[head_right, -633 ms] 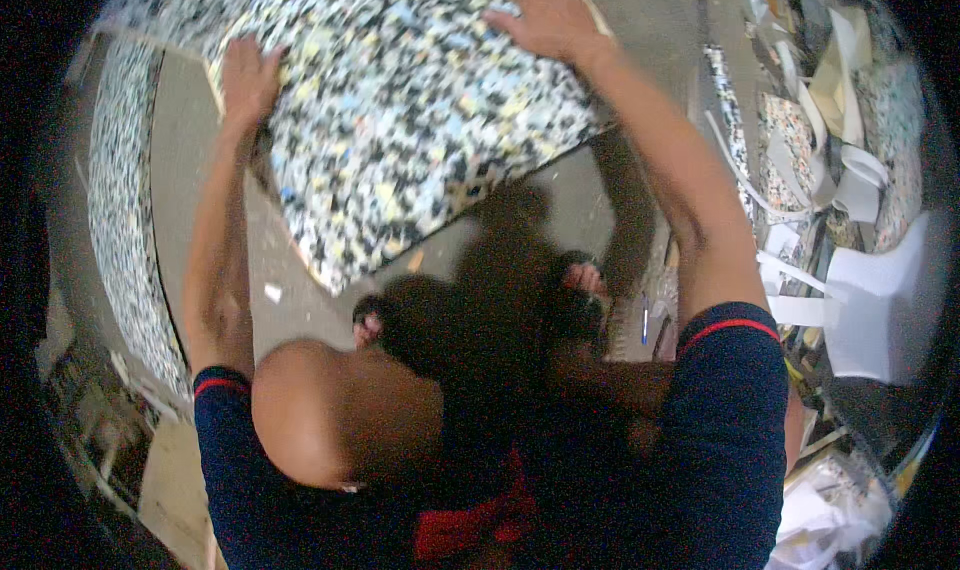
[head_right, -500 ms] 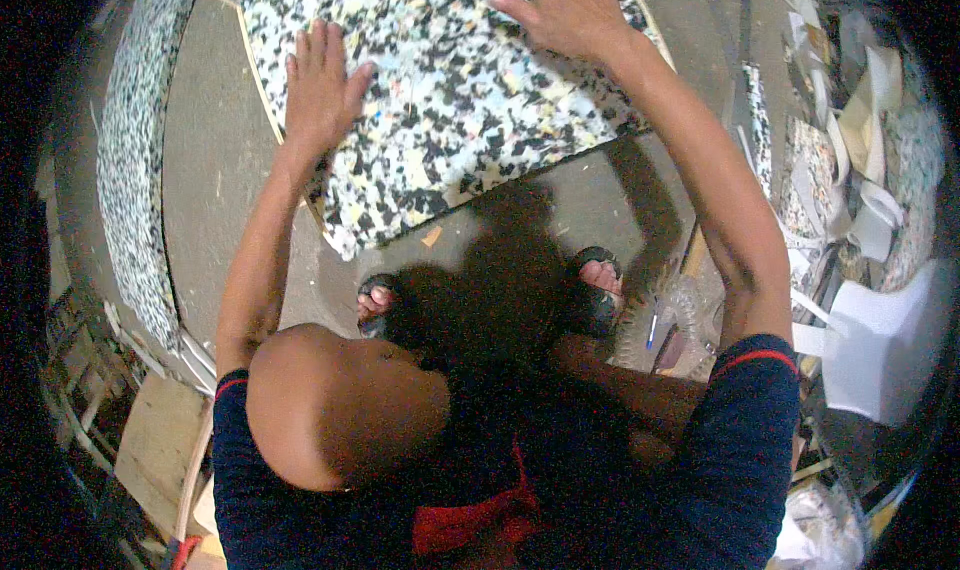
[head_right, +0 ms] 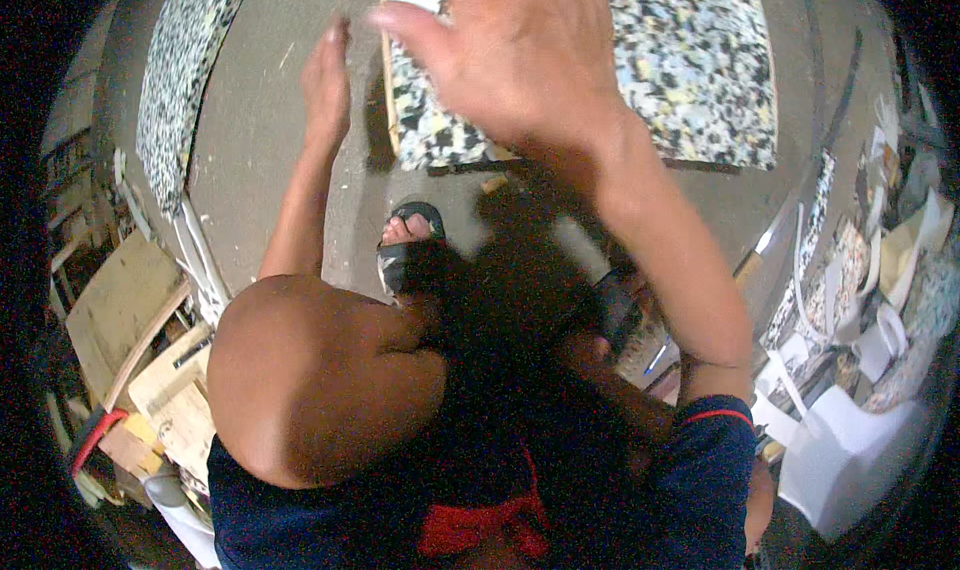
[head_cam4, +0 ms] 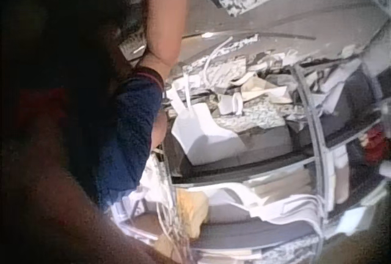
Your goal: The person uses a chisel to trim and smooth the edges of a speckled composite board. They repeatedly reposition the board, scrape along the edges, and remove small debris from the surface and floor.
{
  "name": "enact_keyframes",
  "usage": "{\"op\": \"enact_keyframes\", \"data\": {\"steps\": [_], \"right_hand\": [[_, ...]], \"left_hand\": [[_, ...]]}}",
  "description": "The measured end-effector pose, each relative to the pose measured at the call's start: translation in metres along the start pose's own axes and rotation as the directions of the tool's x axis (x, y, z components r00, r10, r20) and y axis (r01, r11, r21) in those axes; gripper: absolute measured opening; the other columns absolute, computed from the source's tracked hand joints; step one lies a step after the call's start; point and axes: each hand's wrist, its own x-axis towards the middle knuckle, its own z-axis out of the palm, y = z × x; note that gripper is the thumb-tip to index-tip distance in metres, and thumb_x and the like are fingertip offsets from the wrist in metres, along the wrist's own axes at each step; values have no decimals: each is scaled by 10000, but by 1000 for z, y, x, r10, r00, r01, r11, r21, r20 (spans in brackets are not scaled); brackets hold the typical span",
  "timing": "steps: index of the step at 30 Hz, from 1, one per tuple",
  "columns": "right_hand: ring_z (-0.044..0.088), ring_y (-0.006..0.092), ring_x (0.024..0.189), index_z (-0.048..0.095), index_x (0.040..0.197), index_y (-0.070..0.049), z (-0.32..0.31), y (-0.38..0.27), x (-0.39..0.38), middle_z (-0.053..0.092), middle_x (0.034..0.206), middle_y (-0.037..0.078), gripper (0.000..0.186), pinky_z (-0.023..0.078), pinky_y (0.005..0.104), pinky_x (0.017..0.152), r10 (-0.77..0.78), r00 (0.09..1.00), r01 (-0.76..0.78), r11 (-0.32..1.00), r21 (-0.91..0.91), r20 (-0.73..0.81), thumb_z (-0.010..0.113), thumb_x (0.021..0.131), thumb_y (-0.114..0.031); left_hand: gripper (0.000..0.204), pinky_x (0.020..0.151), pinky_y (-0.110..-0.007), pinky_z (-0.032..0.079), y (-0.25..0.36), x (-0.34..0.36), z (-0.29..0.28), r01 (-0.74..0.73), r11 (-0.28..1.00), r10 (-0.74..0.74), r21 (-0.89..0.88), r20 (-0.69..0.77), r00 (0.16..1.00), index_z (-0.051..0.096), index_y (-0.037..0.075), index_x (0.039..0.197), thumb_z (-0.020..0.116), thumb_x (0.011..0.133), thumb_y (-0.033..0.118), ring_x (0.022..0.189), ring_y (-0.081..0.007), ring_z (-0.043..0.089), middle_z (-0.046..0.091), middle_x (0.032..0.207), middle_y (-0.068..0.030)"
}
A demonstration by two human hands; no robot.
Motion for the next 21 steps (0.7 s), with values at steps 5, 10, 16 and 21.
{"op": "enact_keyframes", "data": {"steps": [5,10,16,21], "right_hand": [[323,391,1501,464,1521,-97,83,-49,-9,349,1627,195,679,240,698,1150,-45,980,78,983,-166,194,510,1007,-539],[316,442,1495,405,1558,-99,110,-21,-27,334,1626,227,704,233,723,1145,-175,970,199,970,-140,169,510,1011,-529],[366,471,1450,436,1522,-91,87,13,-19,355,1583,282,731,272,721,1126,-200,966,225,963,-149,166,627,957,-514],[479,511,1337,559,1400,21,23,112,-2,533,1384,384,620,387,540,1123,374,927,-365,870,-332,-39,571,1009,-458]], "left_hand": [[566,915,-404,547,-20,-100,-46,628,771,-565,-106,344,750,667,-37,1218,389,1095,440,1068,-281,689,697,1193,-178],[720,988,-501,502,-20,-175,-11,841,-4,-659,-541,635,404,464,-57,1398,343,1081,578,1142,-371,636,625,1268,-248],[836,1203,-558,301,-21,-149,30,700,-276,-564,-658,701,436,264,-118,1517,293,1083,596,1365,-421,464,435,1492,-306],[822,1259,-542,192,-6,-144,40,488,-452,-590,-747,660,465,349,-140,1474,304,1085,582,1432,-363,404,476,1478,-270]]}}
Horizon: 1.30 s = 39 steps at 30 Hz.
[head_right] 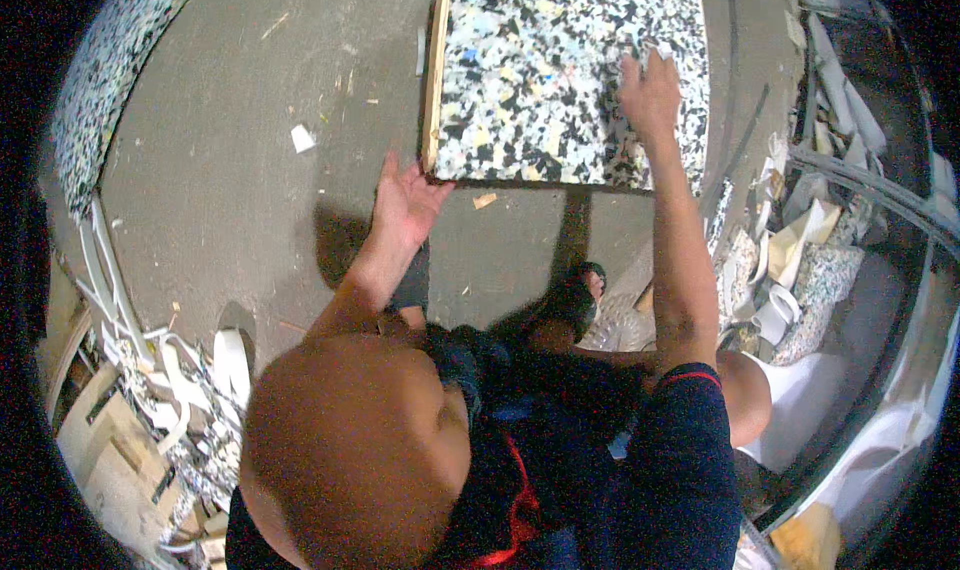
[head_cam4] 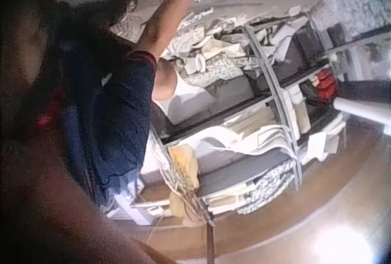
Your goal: The person uses a chisel to trim and smooth the edges of a speckled composite board. They repeatedly reposition the board, scrape along the edges, and remove small debris from the surface and floor.
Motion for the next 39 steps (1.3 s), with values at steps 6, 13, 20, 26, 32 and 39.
{"op": "enact_keyframes", "data": {"steps": [6,13,20,26,32,39], "right_hand": [[607,396,1277,586,1421,-38,-52,30,3,624,1376,257,694,473,428,1074,46,939,-111,979,173,341,548,998,-586],[475,380,1420,517,1498,-72,-146,-37,92,537,1503,207,965,344,414,1203,-261,864,198,963,185,431,390,921,-834],[635,243,1227,486,1536,-302,-222,-68,166,614,1440,95,596,468,366,1079,-284,692,214,959,188,664,399,1042,-623],[658,300,1159,704,1314,-104,-221,-69,174,694,1255,191,676,495,401,1023,-378,843,292,919,265,381,563,959,-662],[605,161,646,774,1097,-13,-257,-136,139,672,712,92,553,529,348,640,-619,769,426,683,594,160,649,970,-537],[717,214,740,736,1220,-38,-269,-181,107,772,907,174,430,566,360,704,-729,678,580,608,542,92,714,906,-331]], "left_hand": [[797,1246,-540,250,20,-44,10,19,1000,-19,3,101,995,415,-161,1404,385,1075,564,1404,-392,443,513,1425,-290],[557,994,-465,556,48,-105,92,-323,892,136,316,493,859,576,-98,1202,568,1051,438,1101,-360,689,669,1156,-276],[334,672,-302,631,76,-116,192,-691,608,365,391,636,680,668,-1,960,769,952,317,790,-230,756,739,881,-156],[333,513,-264,554,82,-103,196,-775,444,475,450,615,629,657,46,823,790,937,330,572,-161,688,714,730,-104],[443,997,-345,532,85,-100,207,-962,100,637,256,726,259,623,-53,1244,811,913,173,1202,-209,625,662,1274,-196],[548,1089,-340,466,83,-106,216,-953,65,500,296,817,287,510,-45,1468,703,996,154,1341,-234,550,555,1479,-216]]}}
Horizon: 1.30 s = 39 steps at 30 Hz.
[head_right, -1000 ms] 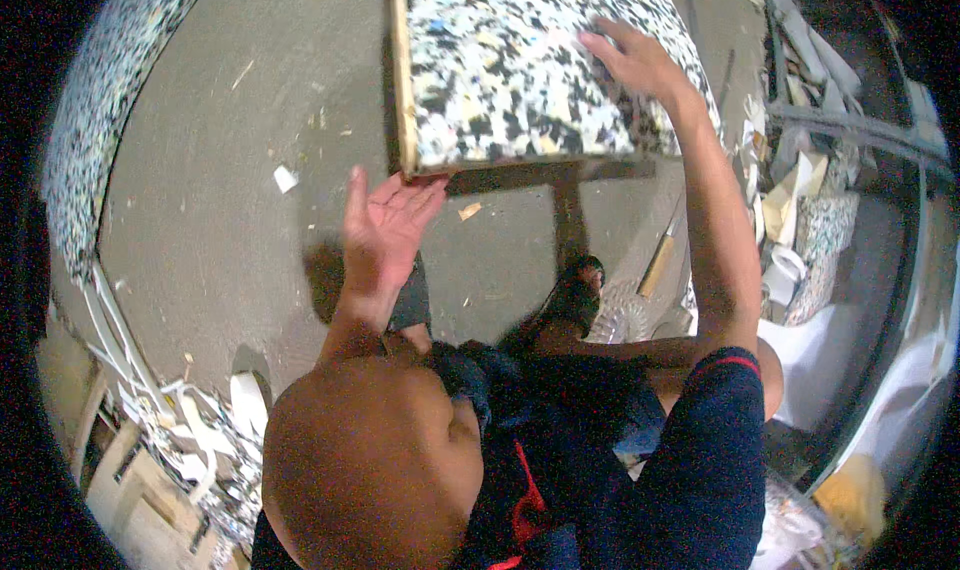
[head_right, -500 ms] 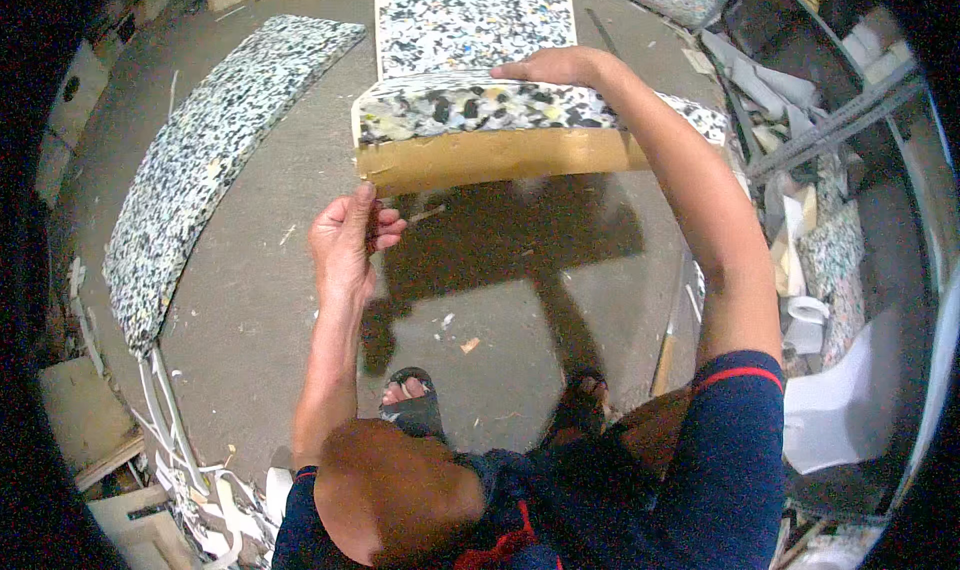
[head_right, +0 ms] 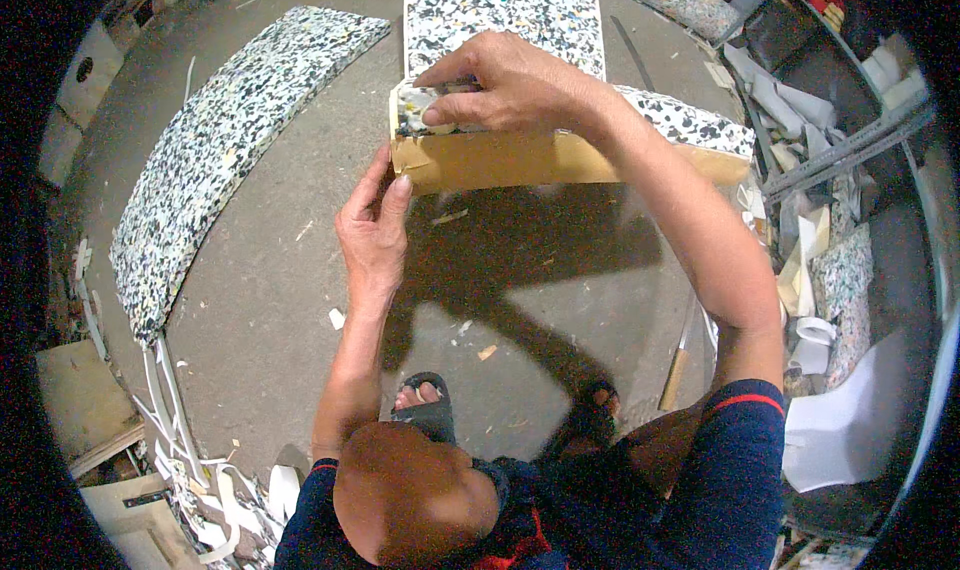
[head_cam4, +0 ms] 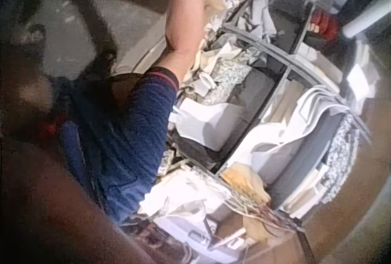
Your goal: The person uses a chisel to trim and smooth the edges of a speckled composite board. They repeatedly reposition the board, scrape along the edges, and remove small debris from the surface and floor.
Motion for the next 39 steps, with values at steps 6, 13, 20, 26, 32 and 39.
{"op": "enact_keyframes", "data": {"steps": [6,13,20,26,32,39], "right_hand": [[712,240,733,750,1143,-17,5,6,4,749,847,193,348,564,381,713,-84,993,84,996,2,-82,649,881,-222],[661,296,625,697,856,9,32,-1,-2,624,693,223,218,506,445,615,-162,938,113,979,-171,-307,586,827,-176],[680,392,857,645,942,5,62,-22,-17,682,888,209,372,534,500,760,-207,833,-24,913,-408,-513,724,805,-331],[639,367,1024,566,1231,27,18,57,-113,650,1088,206,818,478,502,920,-279,827,-110,770,-628,-488,685,843,-684],[319,505,1470,366,1543,-37,-37,112,-263,358,1588,258,1251,309,630,1180,82,924,-341,620,-707,-374,777,629,-786],[505,419,1280,424,1500,-34,0,84,-315,564,1297,196,1210,380,506,1150,291,853,-520,551,-653,-433,976,474,-361]], "left_hand": [[472,1084,-337,467,-7,3,8,-36,999,36,3,-70,997,569,-28,1426,677,1013,173,1308,-233,585,588,1448,-208],[414,1040,-368,514,5,6,11,-26,974,56,224,-132,990,616,-27,1384,629,1044,208,1201,-244,655,668,1343,-188],[438,1036,-411,533,-6,-7,-2,-20,998,14,-53,-120,993,536,-107,1398,589,1062,169,1201,-255,634,620,1345,-207],[453,1067,-407,489,-24,-11,-8,-64,996,55,-57,-140,989,540,-74,1412,559,1083,236,1211,-251,626,614,1358,-188],[464,1067,-418,486,-23,-29,-6,-146,980,164,134,-132,978,535,-74,1419,486,1110,269,1237,-269,611,607,1375,-205],[672,1082,-418,433,-40,-75,-28,-72,994,62,-85,-108,992,503,-26,1450,388,1099,535,1284,-262,539,588,1398,-138]]}}
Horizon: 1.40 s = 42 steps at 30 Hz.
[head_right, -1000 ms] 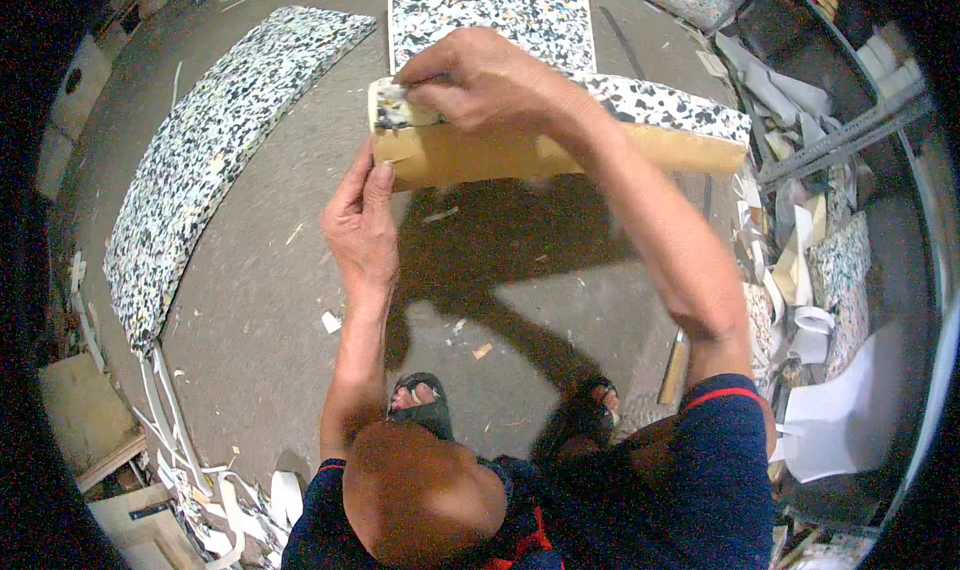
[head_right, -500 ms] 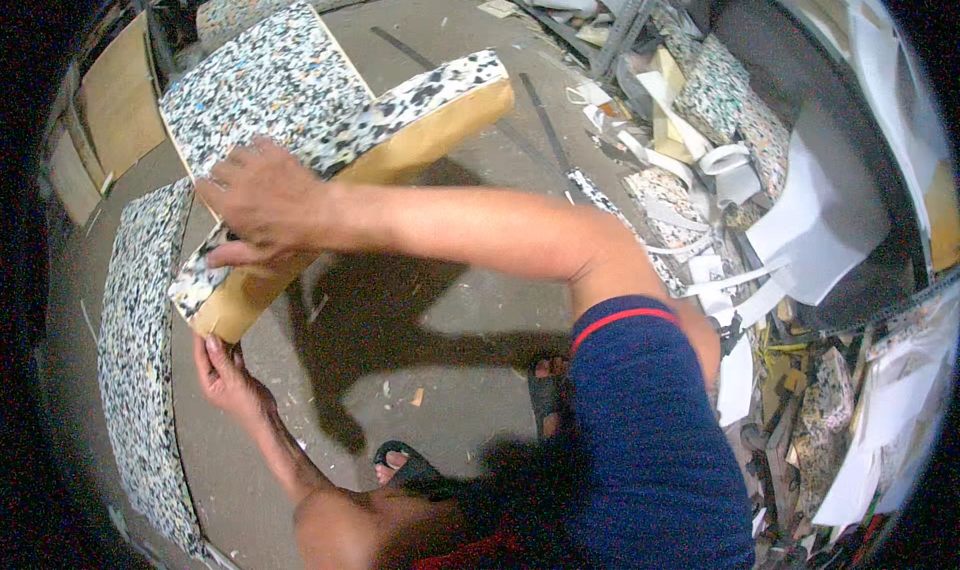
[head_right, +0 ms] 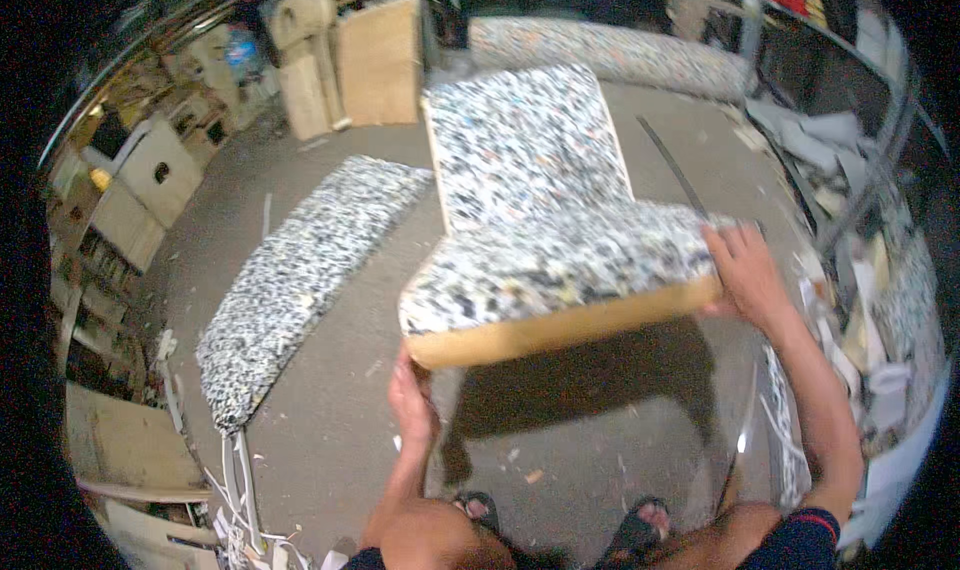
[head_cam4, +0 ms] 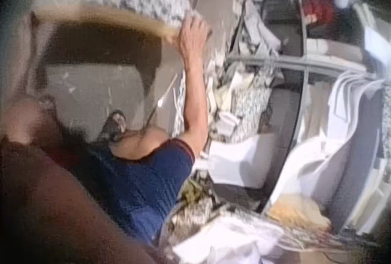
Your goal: The person uses a chisel to trim and smooth the edges of a speckled composite board. They repeatedly reposition the board, scrape along the edges, and remove small debris from the surface and floor.
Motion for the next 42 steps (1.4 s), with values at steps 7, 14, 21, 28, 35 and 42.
{"op": "enact_keyframes", "data": {"steps": [7,14,21,28,35,42], "right_hand": [[486,442,1266,450,1391,-10,-2,-25,-54,518,1332,207,1161,403,515,1083,2,998,-2,1000,1,-64,1002,410,-292],[539,425,1147,483,1353,-21,11,4,-35,544,1229,212,1046,453,517,973,26,937,-75,989,126,349,979,489,-339],[588,444,1092,451,1462,-16,20,-48,-30,562,1232,252,1219,486,527,937,-166,738,131,986,103,654,908,537,-667],[601,478,1137,366,1545,-18,46,-193,-4,557,1297,295,1156,550,535,859,-483,552,208,869,448,680,719,732,-761],[523,451,1358,472,1516,-71,104,-278,147,464,1539,252,719,465,466,1107,-523,814,422,831,362,252,680,955,-471],[240,424,1527,343,1542,-15,123,-326,294,289,1631,235,690,223,604,1222,-271,807,543,691,478,-524,550,1011,-404]], "left_hand": [[995,1136,-472,399,11,-53,-6,632,644,-650,-432,127,749,388,-23,1518,225,986,802,1346,-284,505,525,1470,-190],[1074,1172,-554,349,12,-32,17,638,230,-815,-735,213,539,398,-72,1503,260,952,840,1402,-383,468,491,1507,-257],[1133,1246,-540,233,-25,3,-21,504,315,-870,-804,-33,492,277,-58,1574,379,913,856,1501,-361,339,332,1633,-219],[1204,1279,-500,109,-104,108,-142,230,645,-679,-729,-409,609,-50,-20,1622,435,915,826,1582,-339,125,101,1711,-205],[716,1264,-483,164,-56,92,-156,386,747,-100,542,-482,870,329,-23,1566,480,1071,472,1573,-343,172,310,1639,-240],[738,1249,-606,70,-141,107,-53,-129,141,-187,981,155,970,302,8,1589,540,1018,410,1558,-478,102,180,1670,-289]]}}
